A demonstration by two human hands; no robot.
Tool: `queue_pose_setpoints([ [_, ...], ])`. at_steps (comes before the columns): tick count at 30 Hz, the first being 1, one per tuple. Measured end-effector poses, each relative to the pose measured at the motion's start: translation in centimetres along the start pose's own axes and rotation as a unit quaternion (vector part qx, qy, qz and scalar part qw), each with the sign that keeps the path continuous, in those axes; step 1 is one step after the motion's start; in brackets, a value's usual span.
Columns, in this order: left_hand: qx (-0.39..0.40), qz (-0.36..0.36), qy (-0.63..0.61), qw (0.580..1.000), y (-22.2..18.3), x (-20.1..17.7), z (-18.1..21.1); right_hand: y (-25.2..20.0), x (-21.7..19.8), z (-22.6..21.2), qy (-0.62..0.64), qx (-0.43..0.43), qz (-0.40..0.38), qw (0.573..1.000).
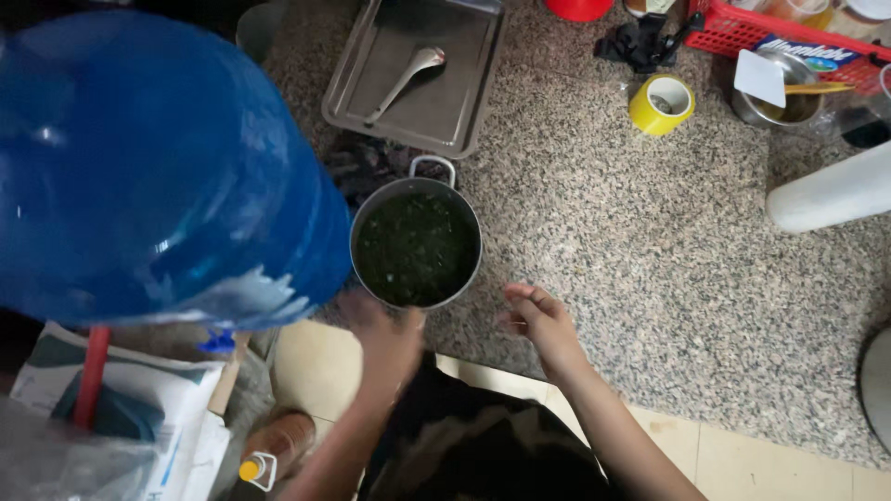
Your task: The person scrapes a green jelly substance from a metal tray into a small pot using a ladle, then fills a plastic container with water from a large blue jug and pours it into a large pot containing a green liquid.
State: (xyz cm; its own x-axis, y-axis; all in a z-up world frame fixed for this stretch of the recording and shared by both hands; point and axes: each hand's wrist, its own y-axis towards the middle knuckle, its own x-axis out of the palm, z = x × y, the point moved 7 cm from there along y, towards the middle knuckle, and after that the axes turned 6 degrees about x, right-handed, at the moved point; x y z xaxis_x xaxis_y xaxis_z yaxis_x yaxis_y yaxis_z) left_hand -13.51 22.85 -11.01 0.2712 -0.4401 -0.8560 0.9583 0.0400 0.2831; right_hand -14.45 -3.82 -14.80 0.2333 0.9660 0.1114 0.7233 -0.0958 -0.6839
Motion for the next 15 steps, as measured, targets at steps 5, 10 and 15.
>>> queue_pose_setpoints([
  [5,0.043,-0.023,-0.306,0.951,10.1,1.8,3.9,1.3,1.8,-2.6,-0.019,-0.031,0.004,0.999],
  [10,-0.014,0.015,-0.241,0.970,26.6,12.4,0.9,1.8,1.0,-5.8,0.010,-0.081,0.014,0.997],
  [15,-0.174,-0.161,-0.070,0.969,36.0,23.1,-5.5,2.8,-2.0,-6.3,0.041,-0.061,0.089,0.993],
])
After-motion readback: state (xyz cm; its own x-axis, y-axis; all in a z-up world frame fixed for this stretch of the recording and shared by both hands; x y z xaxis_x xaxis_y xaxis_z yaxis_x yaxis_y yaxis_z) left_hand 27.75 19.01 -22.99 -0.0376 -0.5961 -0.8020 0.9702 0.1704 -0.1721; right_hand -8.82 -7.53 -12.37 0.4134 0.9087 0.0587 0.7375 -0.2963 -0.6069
